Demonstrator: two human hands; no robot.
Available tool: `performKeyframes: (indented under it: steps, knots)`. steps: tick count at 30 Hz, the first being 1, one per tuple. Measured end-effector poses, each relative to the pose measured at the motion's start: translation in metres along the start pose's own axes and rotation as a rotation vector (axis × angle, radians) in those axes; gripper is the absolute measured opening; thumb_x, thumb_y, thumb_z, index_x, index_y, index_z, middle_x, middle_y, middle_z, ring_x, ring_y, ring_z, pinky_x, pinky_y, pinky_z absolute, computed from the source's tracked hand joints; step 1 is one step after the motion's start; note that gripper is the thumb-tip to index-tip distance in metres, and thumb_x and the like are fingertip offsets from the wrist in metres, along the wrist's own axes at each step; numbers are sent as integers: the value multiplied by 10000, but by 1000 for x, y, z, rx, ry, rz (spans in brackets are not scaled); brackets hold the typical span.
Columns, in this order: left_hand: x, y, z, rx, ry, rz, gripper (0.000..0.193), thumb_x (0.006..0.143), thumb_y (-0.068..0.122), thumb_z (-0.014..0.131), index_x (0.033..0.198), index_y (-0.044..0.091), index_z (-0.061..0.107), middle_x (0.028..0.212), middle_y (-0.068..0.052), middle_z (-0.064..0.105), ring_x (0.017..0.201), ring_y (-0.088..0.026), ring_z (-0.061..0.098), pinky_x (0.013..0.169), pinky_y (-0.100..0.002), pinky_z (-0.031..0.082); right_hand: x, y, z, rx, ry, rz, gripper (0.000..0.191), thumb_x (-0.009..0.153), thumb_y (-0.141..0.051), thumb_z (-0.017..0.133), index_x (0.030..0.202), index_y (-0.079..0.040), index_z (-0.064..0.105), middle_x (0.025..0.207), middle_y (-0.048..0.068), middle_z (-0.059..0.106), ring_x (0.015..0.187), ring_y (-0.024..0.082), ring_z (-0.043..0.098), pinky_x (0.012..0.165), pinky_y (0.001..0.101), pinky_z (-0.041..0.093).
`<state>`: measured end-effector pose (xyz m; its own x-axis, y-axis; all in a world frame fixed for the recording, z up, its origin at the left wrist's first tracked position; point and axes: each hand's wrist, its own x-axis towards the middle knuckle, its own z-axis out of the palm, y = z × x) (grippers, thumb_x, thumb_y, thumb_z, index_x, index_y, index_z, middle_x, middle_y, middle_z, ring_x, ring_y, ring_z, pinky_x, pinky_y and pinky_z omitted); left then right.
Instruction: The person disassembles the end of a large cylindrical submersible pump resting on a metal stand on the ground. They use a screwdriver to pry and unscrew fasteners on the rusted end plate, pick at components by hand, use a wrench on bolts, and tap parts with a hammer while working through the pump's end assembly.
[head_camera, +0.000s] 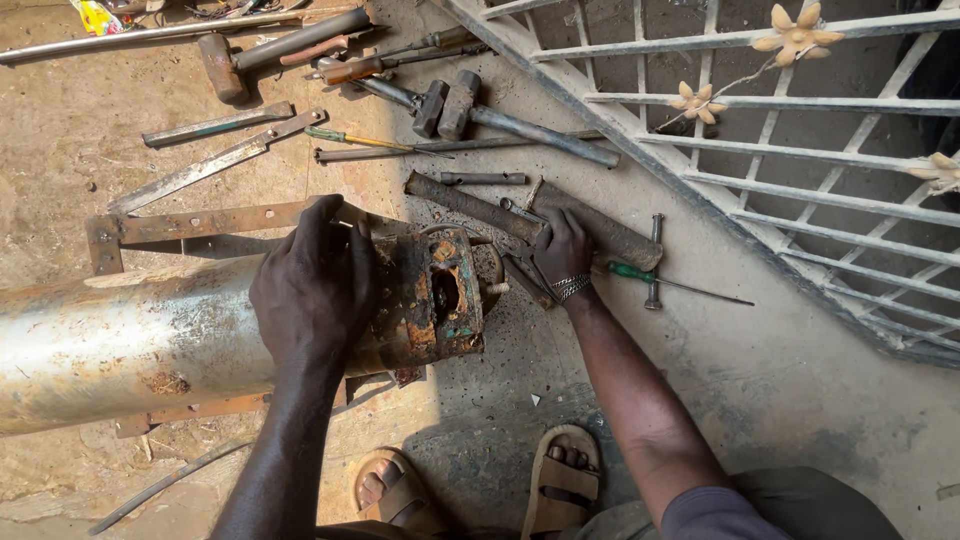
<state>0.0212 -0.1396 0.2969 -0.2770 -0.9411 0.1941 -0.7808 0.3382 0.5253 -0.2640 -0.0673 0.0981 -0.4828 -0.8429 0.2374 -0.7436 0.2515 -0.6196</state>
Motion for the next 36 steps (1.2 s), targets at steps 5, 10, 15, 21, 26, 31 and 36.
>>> performKeyframes:
  steps: [5, 10, 15, 21, 26, 31, 36]
  knots:
    - [0, -2, 2, -4, 6, 6, 303, 1013, 279, 676, 1270, 120, 646, 930, -117, 775, 834, -326, 747, 758, -471, 554, 30, -37, 15, -197, -315, -141, 392, 793, -212, 744, 1173, -115, 721, 1131, 148, 713, 920, 409, 703, 795, 590, 549]
    - [-1, -4, 2, 4, -7, -11, 310, 1009, 285, 689, 1270, 122, 653, 897, -114, 769, 813, -310, 743, 754, -463, 547, 3, -54, 11, -292, -489, 71, 205, 930, -265, 666, 1103, -160, 701, 1130, 71, 723, 1011, 287, 725, 862, 472, 590]
    - [-1, -4, 3, -27, -6, 6, 311, 1009, 256, 676, 1277, 101, 646, 889, -84, 771, 820, -291, 743, 761, -461, 543, -58, -52, -2, -535, -356, -25, 473, 830, -234, 722, 1245, -22, 643, 1237, 220, 565, 1009, 422, 631, 710, 574, 537]
    - [1, -3, 1, -59, 28, 19, 318, 978, 265, 683, 1247, 98, 655, 857, -68, 768, 767, -276, 733, 748, -451, 537, -56, -61, 5, -577, -687, 143, 207, 921, -164, 625, 1110, -83, 638, 1268, 212, 587, 1016, 407, 657, 820, 545, 564]
    - [3, -8, 3, -56, 11, -10, 314, 1005, 289, 623, 1253, 95, 623, 840, -112, 741, 756, -296, 721, 728, -454, 536, -11, -65, -42, 174, -242, 230, 342, 1003, -210, 582, 1272, -24, 482, 1015, 193, 756, 791, 326, 783, 650, 418, 647]
    - [2, -11, 7, -81, 111, 36, 278, 1015, 270, 597, 1240, 107, 611, 880, -124, 747, 777, -308, 727, 762, -462, 523, 27, -139, -171, 555, -111, -472, 711, 1124, -63, 665, 1545, -208, 111, 1165, 192, 701, 1092, 273, 764, 984, 400, 649]
    - [-5, -12, 5, -221, 389, 123, 291, 1018, 192, 604, 1295, 103, 617, 990, -111, 760, 896, -275, 738, 814, -422, 520, 6, -244, -196, 443, -115, -958, 601, 1051, -81, 705, 1464, -193, 284, 1042, 145, 697, 964, 223, 771, 886, 369, 659]
